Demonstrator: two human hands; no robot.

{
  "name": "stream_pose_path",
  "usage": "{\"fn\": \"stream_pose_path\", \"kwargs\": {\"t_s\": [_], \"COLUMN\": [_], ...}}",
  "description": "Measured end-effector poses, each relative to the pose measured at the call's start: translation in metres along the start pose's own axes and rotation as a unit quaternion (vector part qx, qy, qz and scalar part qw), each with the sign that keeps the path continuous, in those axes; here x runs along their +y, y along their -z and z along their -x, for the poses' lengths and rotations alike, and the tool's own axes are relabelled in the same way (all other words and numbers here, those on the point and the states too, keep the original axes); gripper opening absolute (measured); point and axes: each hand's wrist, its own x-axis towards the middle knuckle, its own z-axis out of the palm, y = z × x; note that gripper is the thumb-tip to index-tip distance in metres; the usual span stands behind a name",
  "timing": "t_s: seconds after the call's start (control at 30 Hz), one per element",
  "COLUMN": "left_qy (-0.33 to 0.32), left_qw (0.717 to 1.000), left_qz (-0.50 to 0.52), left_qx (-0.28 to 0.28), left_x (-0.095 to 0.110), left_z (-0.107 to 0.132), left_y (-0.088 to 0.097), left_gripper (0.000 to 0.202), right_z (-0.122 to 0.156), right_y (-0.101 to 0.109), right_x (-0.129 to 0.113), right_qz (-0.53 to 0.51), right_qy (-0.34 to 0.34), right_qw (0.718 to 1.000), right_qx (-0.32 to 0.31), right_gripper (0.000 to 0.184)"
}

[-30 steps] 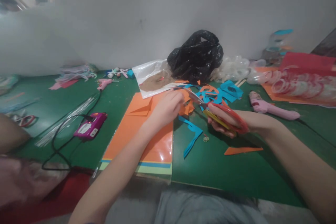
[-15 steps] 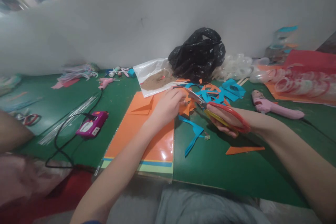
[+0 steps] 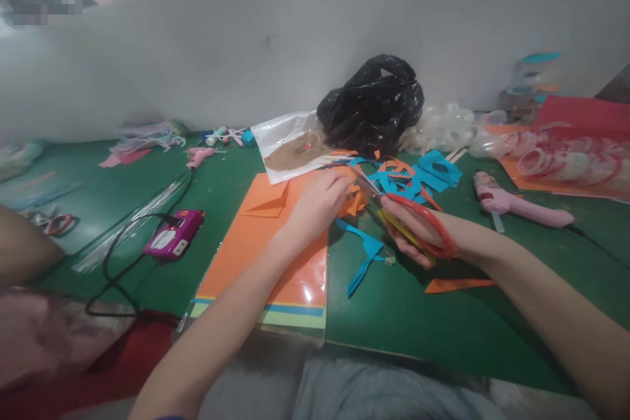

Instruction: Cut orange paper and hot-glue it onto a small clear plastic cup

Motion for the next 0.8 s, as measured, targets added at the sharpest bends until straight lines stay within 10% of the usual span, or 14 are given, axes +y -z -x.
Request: {"fn": "stream_pose_path", "kwargs": {"t_s": [0.8], "left_qy": [-0.012], "left_qw": [0.999], "left_qz": [0.026], "left_qx": [0.014], "left_x": [-0.003], "left_z": [-0.001], "left_y": [0.002], "left_gripper": [0.017], "right_z": [-0.009], "right_y": [-0.004], "right_x": [-0.002], "right_qz": [-0.017], "right_qy": [-0.022], "right_qw": [0.999], "right_qx": [0.031], "right_gripper": [0.063]}}
